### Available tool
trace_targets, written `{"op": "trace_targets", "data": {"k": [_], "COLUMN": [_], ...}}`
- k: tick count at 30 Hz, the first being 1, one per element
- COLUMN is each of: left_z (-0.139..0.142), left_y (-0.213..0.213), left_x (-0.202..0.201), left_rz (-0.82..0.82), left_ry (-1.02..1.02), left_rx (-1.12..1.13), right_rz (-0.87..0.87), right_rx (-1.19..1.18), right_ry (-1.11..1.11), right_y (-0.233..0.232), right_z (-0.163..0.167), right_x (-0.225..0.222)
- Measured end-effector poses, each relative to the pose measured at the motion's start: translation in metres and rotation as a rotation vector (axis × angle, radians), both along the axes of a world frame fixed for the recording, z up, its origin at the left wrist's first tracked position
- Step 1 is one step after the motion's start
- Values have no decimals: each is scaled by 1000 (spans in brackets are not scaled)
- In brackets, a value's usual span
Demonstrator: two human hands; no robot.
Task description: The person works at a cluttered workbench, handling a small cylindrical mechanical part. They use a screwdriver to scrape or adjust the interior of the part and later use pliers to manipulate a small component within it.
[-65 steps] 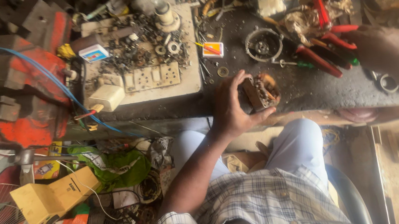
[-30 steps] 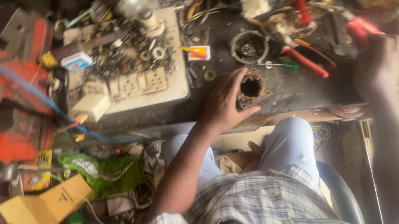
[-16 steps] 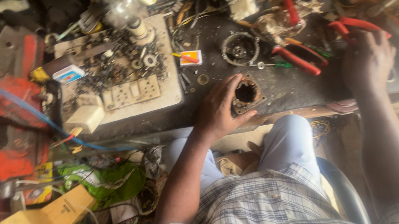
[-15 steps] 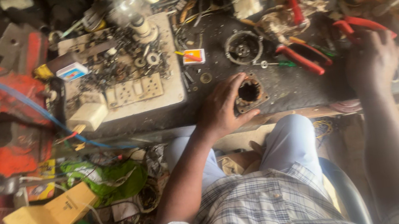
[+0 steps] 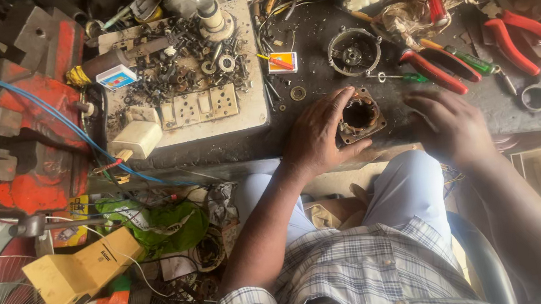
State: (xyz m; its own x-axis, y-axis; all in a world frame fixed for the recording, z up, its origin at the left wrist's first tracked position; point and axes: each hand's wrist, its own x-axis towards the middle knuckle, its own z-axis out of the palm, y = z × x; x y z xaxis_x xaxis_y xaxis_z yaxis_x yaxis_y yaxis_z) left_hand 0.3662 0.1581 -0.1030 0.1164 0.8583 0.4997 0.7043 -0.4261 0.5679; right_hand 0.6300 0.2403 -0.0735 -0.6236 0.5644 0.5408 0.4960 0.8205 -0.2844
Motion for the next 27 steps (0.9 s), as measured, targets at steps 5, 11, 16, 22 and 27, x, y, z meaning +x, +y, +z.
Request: {"op": "trace_targets", "data": {"k": [5,11,16,22,27], "left_z": [4,-5,-7,-11,-16], "left_y": [-3,0,1,0,-2], "left_x": [1,0,-4,-14,-15], "left_rz": [12,27,41,24,-21], "left_ry": [-32,5,15,-35,-78], "left_rx": [-95,5,23,66,-5], "right_rz": [-78,-132,-151,-21,170], "right_rx": [16,105,181,14,-85], "right_ry": [-175,-274,-318,-140,-318], "right_y": [20,38,33,26,44], "right_z": [14,6,15,55,79], "right_x": [-15,-12,-28,-77,-167]}}
